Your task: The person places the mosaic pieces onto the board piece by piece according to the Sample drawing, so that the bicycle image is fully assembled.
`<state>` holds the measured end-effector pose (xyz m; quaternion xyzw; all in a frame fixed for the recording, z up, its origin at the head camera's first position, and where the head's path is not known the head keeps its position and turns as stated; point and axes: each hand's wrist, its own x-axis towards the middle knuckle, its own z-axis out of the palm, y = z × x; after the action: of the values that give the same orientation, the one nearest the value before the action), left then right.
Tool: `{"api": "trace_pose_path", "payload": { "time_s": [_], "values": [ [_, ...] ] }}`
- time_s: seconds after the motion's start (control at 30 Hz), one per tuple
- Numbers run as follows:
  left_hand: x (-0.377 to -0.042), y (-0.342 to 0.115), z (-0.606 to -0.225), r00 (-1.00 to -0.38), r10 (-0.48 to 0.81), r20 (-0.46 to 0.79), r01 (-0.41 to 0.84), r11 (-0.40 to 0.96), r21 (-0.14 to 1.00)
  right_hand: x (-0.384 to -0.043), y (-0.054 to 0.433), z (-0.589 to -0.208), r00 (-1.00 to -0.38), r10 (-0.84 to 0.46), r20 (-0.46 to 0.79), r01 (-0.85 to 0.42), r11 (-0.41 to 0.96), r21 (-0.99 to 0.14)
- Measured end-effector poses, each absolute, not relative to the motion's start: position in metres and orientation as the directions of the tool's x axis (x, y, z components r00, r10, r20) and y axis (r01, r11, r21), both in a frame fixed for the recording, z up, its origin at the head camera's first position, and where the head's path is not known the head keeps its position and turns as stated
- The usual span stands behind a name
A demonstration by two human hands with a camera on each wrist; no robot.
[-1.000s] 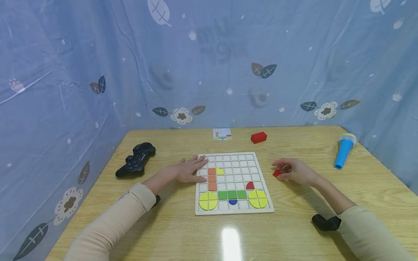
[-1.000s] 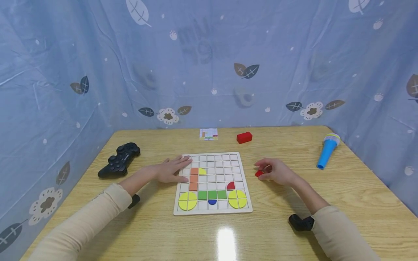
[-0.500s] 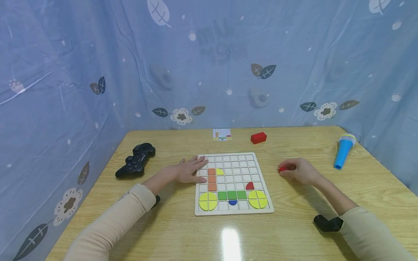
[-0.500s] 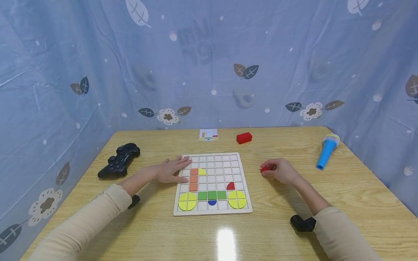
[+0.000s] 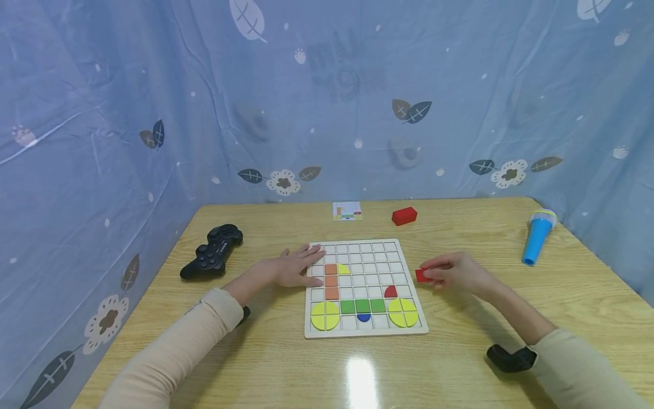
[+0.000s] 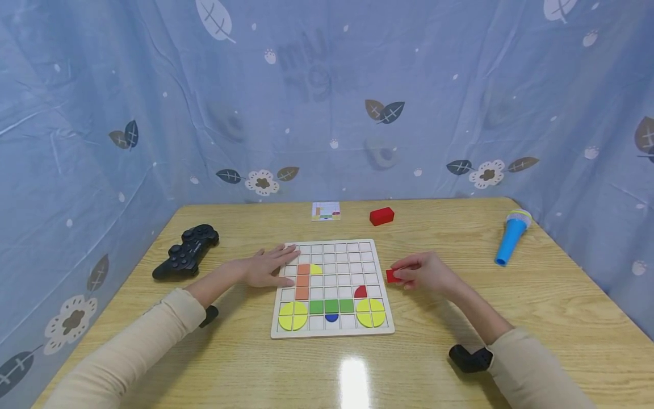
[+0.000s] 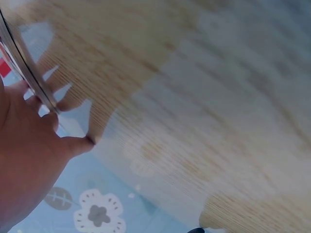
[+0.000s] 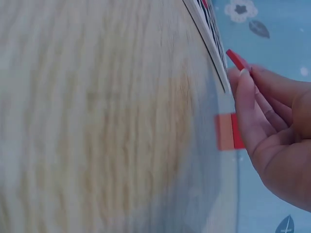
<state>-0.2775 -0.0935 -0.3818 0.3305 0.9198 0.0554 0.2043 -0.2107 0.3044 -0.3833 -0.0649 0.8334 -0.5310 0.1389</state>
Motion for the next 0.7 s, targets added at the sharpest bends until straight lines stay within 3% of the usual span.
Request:
{"api": "trace_pose_path", "payload": {
  "time_s": [0.43,0.7],
  "values": [
    [-0.277,-0.094,-0.382,-0.701,0.629,-0.336,0.582,0.777,0.241,-0.207,0.279,-0.382,-0.915,-0.317,-0.250,0.097,0.427,-0.899],
    [-0.277,-0.093,-0.380,-0.697,0.634,-0.335,0.586,0.773,0.245,-0.208,0.270,-0.385,-0.925,-0.301,-0.232,0.057,0.493,-0.868]
  ]
}}
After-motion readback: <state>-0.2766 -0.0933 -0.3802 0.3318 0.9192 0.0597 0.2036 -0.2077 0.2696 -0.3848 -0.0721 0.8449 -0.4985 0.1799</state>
